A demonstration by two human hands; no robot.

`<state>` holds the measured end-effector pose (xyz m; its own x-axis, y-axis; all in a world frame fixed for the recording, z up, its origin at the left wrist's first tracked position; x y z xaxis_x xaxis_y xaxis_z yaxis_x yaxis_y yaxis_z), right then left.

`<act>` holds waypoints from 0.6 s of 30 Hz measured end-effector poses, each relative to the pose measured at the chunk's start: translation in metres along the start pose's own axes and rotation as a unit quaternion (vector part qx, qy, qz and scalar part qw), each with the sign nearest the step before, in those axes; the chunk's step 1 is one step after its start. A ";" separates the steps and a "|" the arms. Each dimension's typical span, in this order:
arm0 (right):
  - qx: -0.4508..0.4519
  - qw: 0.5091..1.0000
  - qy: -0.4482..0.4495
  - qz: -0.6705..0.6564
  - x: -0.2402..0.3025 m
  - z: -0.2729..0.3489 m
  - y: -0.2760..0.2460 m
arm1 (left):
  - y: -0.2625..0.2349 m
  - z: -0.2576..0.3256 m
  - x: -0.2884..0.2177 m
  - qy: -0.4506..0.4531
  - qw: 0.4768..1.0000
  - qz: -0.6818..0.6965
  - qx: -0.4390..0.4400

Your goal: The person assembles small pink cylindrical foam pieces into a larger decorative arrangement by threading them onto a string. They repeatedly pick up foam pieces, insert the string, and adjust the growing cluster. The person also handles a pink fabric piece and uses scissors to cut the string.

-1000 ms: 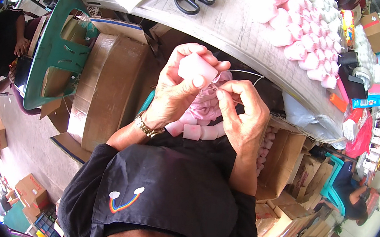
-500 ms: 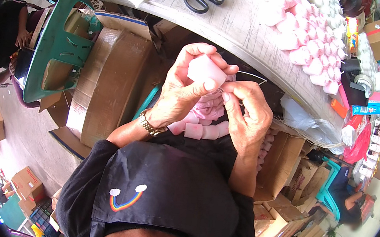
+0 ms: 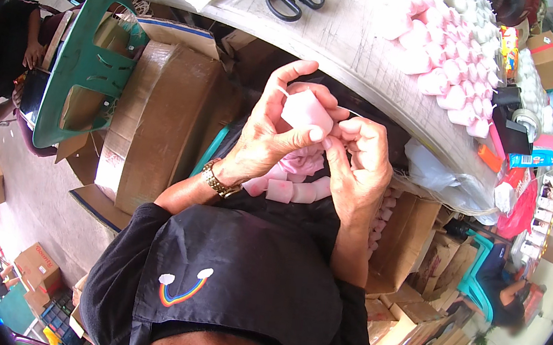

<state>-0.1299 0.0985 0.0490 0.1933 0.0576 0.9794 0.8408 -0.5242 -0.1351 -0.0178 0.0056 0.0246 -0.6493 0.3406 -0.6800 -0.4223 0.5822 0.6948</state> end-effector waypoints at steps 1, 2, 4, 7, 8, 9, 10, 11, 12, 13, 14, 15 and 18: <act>-0.021 1.000 0.001 0.013 0.001 0.000 0.000 | 0.000 -0.001 0.001 0.016 0.999 -0.027 0.004; -0.030 0.998 -0.015 0.052 0.004 -0.001 0.000 | 0.000 -0.001 0.002 0.026 0.999 -0.044 0.007; -0.018 0.989 -0.040 0.143 0.012 -0.007 -0.002 | -0.002 -0.002 0.004 0.047 0.996 -0.079 0.023; -0.009 0.960 -0.157 0.230 0.031 -0.015 -0.002 | -0.002 -0.001 0.001 0.100 0.956 -0.265 0.074; -0.001 0.955 -0.168 0.244 0.035 -0.016 0.001 | -0.001 0.000 0.000 0.105 0.946 -0.291 0.093; 0.025 0.952 -0.179 0.248 0.038 -0.019 0.005 | 0.001 0.002 -0.001 0.105 0.937 -0.316 0.102; 0.044 0.950 -0.161 0.264 0.038 -0.019 0.010 | 0.003 0.003 -0.002 0.114 0.926 -0.338 0.120; 0.040 0.950 -0.172 0.259 0.039 -0.020 0.014 | 0.005 0.003 -0.002 0.101 0.929 -0.336 0.122; 0.051 0.945 -0.181 0.267 0.039 -0.019 0.018 | 0.006 0.005 -0.004 0.106 0.924 -0.346 0.119; 0.043 0.934 -0.206 0.290 0.039 -0.018 0.020 | 0.006 0.007 -0.004 0.096 0.918 -0.364 0.121; 0.043 0.963 -0.184 0.192 0.040 -0.018 0.017 | 0.005 0.009 -0.005 0.087 0.914 -0.379 0.118; 0.032 0.987 -0.132 0.082 0.041 -0.017 0.010 | 0.004 0.010 -0.005 0.105 0.903 -0.392 0.139; -0.036 0.990 -0.096 -0.100 0.063 -0.019 -0.044 | -0.005 0.015 0.001 0.085 0.858 -0.450 0.233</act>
<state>-0.1646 0.1094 0.1193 0.1259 0.3236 0.9378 0.8355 -0.5443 0.0756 -0.0066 0.0142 0.0171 -0.2933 -0.4909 -0.8203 -0.5283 0.7984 -0.2889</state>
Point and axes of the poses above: each hand's wrist, its own z-axis away from the middle knuckle, its own y-axis out of the palm, x = y × z, the point moved 2 cm from there along -z, towards the middle knuckle, and after that the axes turned 6 degrees about y, right-handed, at the moved point
